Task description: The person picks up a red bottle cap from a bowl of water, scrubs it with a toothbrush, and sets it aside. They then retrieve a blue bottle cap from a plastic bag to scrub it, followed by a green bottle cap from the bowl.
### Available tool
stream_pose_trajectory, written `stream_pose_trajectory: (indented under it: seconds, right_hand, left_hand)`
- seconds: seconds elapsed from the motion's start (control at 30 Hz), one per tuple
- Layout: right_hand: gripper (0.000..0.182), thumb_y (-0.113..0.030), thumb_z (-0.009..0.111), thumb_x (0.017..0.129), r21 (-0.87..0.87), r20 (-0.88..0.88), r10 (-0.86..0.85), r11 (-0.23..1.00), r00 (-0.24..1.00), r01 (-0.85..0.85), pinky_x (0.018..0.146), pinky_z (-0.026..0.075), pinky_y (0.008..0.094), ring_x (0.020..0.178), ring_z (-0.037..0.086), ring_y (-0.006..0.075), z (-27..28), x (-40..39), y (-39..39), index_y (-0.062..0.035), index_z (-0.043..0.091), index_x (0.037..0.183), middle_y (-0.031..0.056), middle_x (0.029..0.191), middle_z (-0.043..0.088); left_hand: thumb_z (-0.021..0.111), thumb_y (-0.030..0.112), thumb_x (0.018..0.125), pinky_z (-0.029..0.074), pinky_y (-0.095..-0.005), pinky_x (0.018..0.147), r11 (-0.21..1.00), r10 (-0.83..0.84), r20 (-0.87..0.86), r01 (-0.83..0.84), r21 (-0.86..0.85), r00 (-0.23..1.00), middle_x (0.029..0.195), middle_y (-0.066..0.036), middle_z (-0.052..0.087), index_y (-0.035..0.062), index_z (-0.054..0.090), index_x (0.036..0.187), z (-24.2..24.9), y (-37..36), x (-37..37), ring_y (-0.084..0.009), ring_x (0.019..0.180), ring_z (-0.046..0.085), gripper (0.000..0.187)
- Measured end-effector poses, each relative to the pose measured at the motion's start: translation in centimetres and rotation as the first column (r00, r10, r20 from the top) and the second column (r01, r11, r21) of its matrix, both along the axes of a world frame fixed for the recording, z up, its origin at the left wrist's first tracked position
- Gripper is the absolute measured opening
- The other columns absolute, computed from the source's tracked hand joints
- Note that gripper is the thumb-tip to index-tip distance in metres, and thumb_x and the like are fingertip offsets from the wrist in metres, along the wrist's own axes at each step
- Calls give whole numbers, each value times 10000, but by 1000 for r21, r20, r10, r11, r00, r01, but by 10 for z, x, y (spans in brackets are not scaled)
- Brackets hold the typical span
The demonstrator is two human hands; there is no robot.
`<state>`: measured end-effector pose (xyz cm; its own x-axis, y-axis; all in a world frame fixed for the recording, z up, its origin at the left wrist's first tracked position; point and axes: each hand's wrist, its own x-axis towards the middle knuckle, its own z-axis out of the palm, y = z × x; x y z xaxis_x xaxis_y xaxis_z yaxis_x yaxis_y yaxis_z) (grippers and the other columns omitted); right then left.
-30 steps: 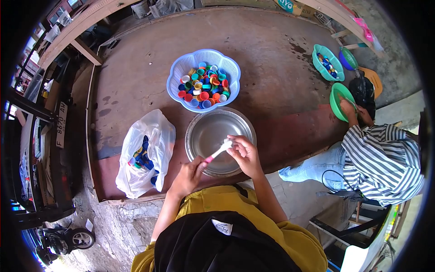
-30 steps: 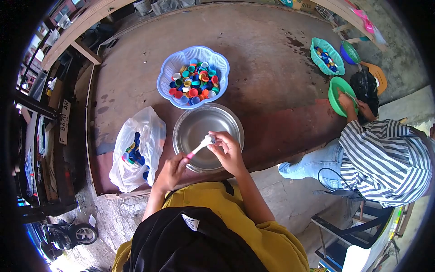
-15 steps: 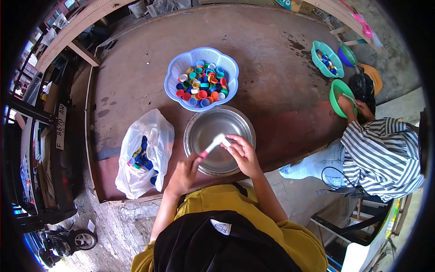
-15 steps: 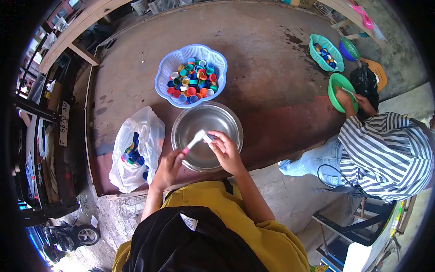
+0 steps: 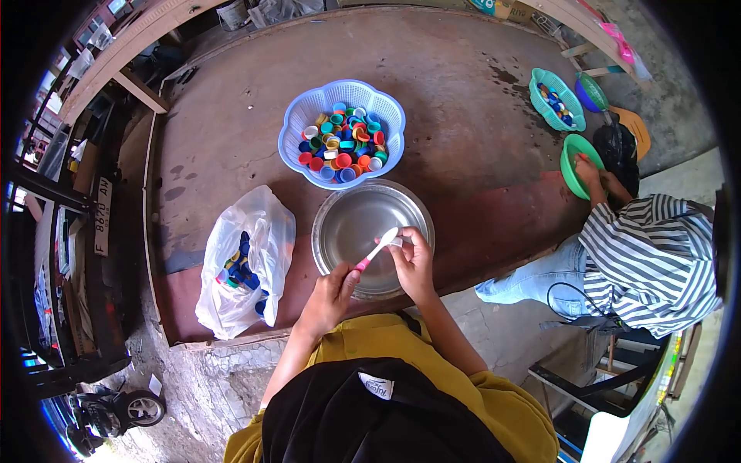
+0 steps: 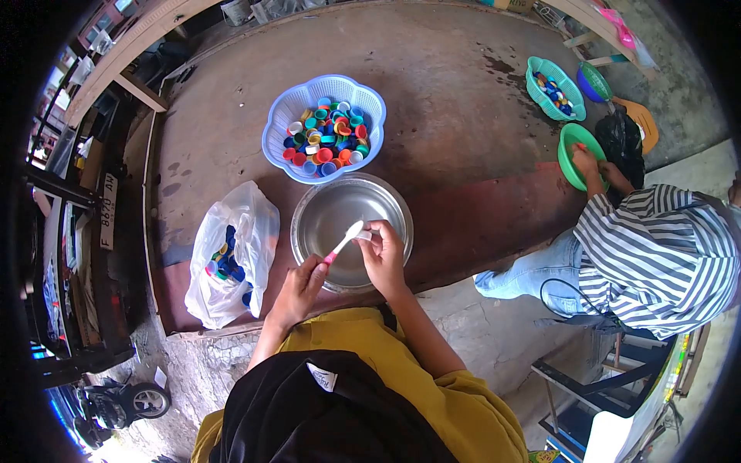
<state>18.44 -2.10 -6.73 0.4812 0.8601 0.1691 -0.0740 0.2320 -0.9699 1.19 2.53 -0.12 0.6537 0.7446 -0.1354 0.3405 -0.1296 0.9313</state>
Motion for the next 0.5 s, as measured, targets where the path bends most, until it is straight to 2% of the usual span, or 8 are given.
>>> stream_pose_trajectory:
  seconds: [0.07,0.1,0.2,0.23,0.33,0.37,0.47,0.5]
  right_hand:
    - [121,38,543,864,-46,26,-38,998,999,39,748,482,221,920,597,139,3,4,-3,21,522,983,84,929,603]
    - [103,45,561,847,13,-86,-91,996,992,92,715,451,206,842,587,100,19,0,0,17,537,944,70,874,625]
    - [135,56,572,827,-63,408,-104,988,907,142,746,451,220,835,586,106,12,12,-4,16,538,951,89,895,629]
    - [153,79,584,799,-84,205,-80,992,976,99,799,460,245,883,597,135,8,8,-1,11,518,919,110,913,617]
    - [170,109,585,781,71,-1,-97,993,995,97,822,467,263,901,601,153,5,-2,4,-4,487,864,118,947,599]
    - [211,133,580,771,78,22,-101,992,995,99,819,475,266,899,600,152,0,-2,5,-16,455,851,113,965,582]
    - [224,138,560,784,106,-108,-111,987,988,122,830,479,273,917,601,158,4,-4,2,-12,453,911,101,935,578]
    - [253,142,543,793,60,-26,-117,991,993,119,831,483,277,931,604,166,5,-3,2,-6,447,974,92,910,570]
  left_hand:
    - [468,176,938,400,-381,547,999,50,-51,-50,12,997,633,-222,507,-12,500,881,-3,1,-2,-400,593,505,199]
    - [468,175,939,398,-383,544,997,70,-78,-68,26,994,629,-222,502,-12,502,884,-8,4,-7,-398,584,499,197]
    - [462,173,942,385,-386,526,999,52,-47,-52,5,998,612,-218,488,-12,500,884,-6,1,-13,-388,550,465,198]
    - [460,173,943,383,-384,522,1000,26,-21,-26,-3,999,608,-216,485,-13,498,882,3,-4,-9,-384,543,459,198]
    - [455,172,945,382,-379,516,1000,14,-5,-14,-9,1000,602,-214,478,-12,489,881,-3,-7,-5,-376,532,458,198]
    - [454,172,946,381,-380,513,999,36,-7,-36,-1,999,602,-216,477,-12,489,885,-5,-6,-5,-378,530,459,197]
    - [451,172,946,380,-381,506,999,44,-10,-44,-3,999,602,-219,481,-12,490,889,3,-8,-3,-386,534,472,196]
    - [450,172,946,380,-381,504,999,42,-10,-42,-4,999,602,-220,484,-12,490,889,6,-9,-3,-389,536,478,196]
